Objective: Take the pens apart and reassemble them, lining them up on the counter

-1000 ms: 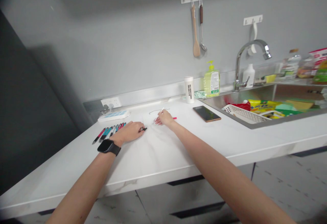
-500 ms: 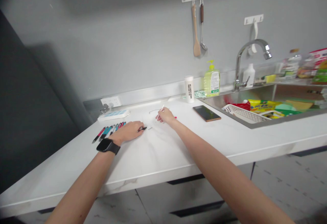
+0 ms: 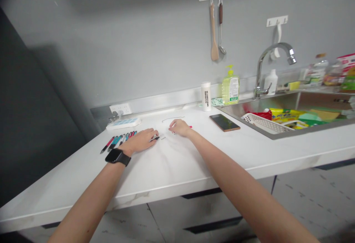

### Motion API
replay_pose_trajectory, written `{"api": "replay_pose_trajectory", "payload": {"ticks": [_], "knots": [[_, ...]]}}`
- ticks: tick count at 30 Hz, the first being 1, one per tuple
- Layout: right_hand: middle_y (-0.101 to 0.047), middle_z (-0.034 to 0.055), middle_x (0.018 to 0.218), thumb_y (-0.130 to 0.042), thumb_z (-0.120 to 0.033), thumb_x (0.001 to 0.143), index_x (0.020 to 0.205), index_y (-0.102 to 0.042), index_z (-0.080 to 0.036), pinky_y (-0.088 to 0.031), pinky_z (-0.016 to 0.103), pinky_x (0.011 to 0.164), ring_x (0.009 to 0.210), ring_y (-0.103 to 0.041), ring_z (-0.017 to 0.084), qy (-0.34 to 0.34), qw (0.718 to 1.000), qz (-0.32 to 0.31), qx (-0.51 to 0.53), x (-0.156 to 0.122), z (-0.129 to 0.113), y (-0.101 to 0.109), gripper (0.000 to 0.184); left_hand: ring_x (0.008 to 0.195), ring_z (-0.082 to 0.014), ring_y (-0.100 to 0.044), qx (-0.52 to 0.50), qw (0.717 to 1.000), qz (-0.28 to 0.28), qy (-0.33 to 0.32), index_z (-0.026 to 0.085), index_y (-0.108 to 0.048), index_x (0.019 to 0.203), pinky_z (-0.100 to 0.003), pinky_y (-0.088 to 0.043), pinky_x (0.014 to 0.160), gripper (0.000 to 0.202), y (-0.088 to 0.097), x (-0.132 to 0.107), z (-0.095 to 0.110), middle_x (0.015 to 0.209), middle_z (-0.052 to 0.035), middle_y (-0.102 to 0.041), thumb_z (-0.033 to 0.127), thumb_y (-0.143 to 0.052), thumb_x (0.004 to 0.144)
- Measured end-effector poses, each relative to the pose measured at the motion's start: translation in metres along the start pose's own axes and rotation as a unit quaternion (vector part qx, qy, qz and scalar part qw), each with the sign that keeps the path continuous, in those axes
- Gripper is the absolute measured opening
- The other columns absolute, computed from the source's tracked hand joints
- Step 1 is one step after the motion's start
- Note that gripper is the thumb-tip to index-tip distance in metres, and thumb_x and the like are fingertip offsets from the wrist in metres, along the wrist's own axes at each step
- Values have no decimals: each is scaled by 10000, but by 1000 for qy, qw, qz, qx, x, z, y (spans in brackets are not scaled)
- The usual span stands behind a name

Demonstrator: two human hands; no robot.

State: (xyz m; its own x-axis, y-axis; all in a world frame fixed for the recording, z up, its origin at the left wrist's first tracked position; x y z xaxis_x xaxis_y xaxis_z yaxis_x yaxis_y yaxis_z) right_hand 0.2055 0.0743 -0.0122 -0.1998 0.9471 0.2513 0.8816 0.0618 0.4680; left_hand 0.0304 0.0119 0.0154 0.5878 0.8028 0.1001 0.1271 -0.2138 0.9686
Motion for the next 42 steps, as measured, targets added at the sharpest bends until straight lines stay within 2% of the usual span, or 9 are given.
{"api": "replay_pose_trajectory", "payload": {"ticks": [8, 10, 12, 16, 21, 25, 29, 34, 42], "knots": [[-636, -5, 634, -676, -264, 731, 800, -639, -167, -417, 224, 605, 608, -570, 124, 51, 987, -96, -118, -5, -4, -12, 125, 896, -176, -552, -40, 996, 26, -76, 217, -617, 1102, -291, -402, 851, 310, 0, 3, 9, 960, -63, -540, 223, -411, 869], [-669, 38, 760, -613, -323, 796, 853, -657, -167, -437, 251, 669, 695, -594, 148, 60, 985, -67, -148, -3, -4, -9, 173, 910, -175, -552, -50, 996, 23, -74, 208, -625, 1114, -289, -399, 867, 322, 1, 3, 10, 969, -67, -544, 224, -418, 868], [-674, 80, 901, -539, -257, 845, 919, -666, -161, -440, 272, 759, 811, -605, 169, 58, 981, -13, -187, -1, -3, -2, 175, 924, -179, -553, -55, 996, 20, -69, 193, -626, 1126, -289, -399, 879, 334, 1, 3, 12, 978, -75, -548, 225, -416, 868], [-623, 134, 1093, -598, -74, 730, 952, -683, -166, -406, 326, 898, 1033, -560, 234, 0, 961, 80, -264, 0, 6, 19, 255, 932, -188, -561, -46, 997, 19, -57, 182, -614, 1131, -299, -406, 886, 344, 3, 3, 15, 986, -80, -553, 228, -398, 868], [-677, 123, 958, -626, -28, 662, 727, -698, -177, -421, 386, 892, 992, -589, 268, -56, 966, 79, -238, -1, 16, 30, 178, 979, -224, -563, -11, 1000, 16, 1, 134, -586, 1102, -328, -412, 891, 326, 1, 2, 8, 1055, -118, -564, 261, -411, 858], [-688, 88, 802, -608, -12, 661, 673, -680, -170, -463, 309, 817, 860, -625, 211, -60, 987, 90, -119, 3, 13, 26, 173, 970, -223, -575, -9, 1000, -6, 28, 157, -589, 1050, -327, -418, 866, 287, -2, 0, -4, 1052, -112, -598, 265, -413, 850], [-646, 35, 629, -568, -15, 706, 782, -667, -135, -505, 232, 647, 638, -618, 134, -83, 993, 67, 46, 4, 8, 21, 173, 848, -205, -598, -17, 998, -17, 51, 168, -606, 898, -309, -431, 756, 219, -2, -2, -10, 949, -96, -639, 260, -423, 823], [-646, 39, 662, -573, -5, 748, 774, -617, -107, -520, 158, 595, 565, -596, 77, -127, 927, -15, 352, -2, 4, 15, 114, 787, -204, -605, -19, 997, -21, 67, 170, -592, 803, -310, -426, 708, 215, -2, -3, -11, 892, -98, -659, 302, -422, 817], [-676, 51, 741, -517, -65, 857, 832, -609, -115, -528, 145, 597, 631, -638, 77, -157, 885, -108, 424, -8, -2, 7, 107, 774, -204, -612, -27, 997, -30, 73, 175, -589, 762, -310, -425, 695, 283, -5, -4, -14, 862, -98, -669, 346, -381, 849]]}}
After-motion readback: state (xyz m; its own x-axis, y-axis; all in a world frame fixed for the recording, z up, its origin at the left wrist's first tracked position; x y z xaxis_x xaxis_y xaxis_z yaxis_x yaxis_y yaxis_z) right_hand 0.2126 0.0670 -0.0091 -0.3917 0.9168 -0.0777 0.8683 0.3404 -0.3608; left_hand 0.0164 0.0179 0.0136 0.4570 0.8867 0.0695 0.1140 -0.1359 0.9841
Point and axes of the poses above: each hand's wrist, its own x-axis towards the middle knuckle, its own y-axis out of the back of the hand, z = x × y, the point moved 4 cm from there along x, towards the middle knuckle
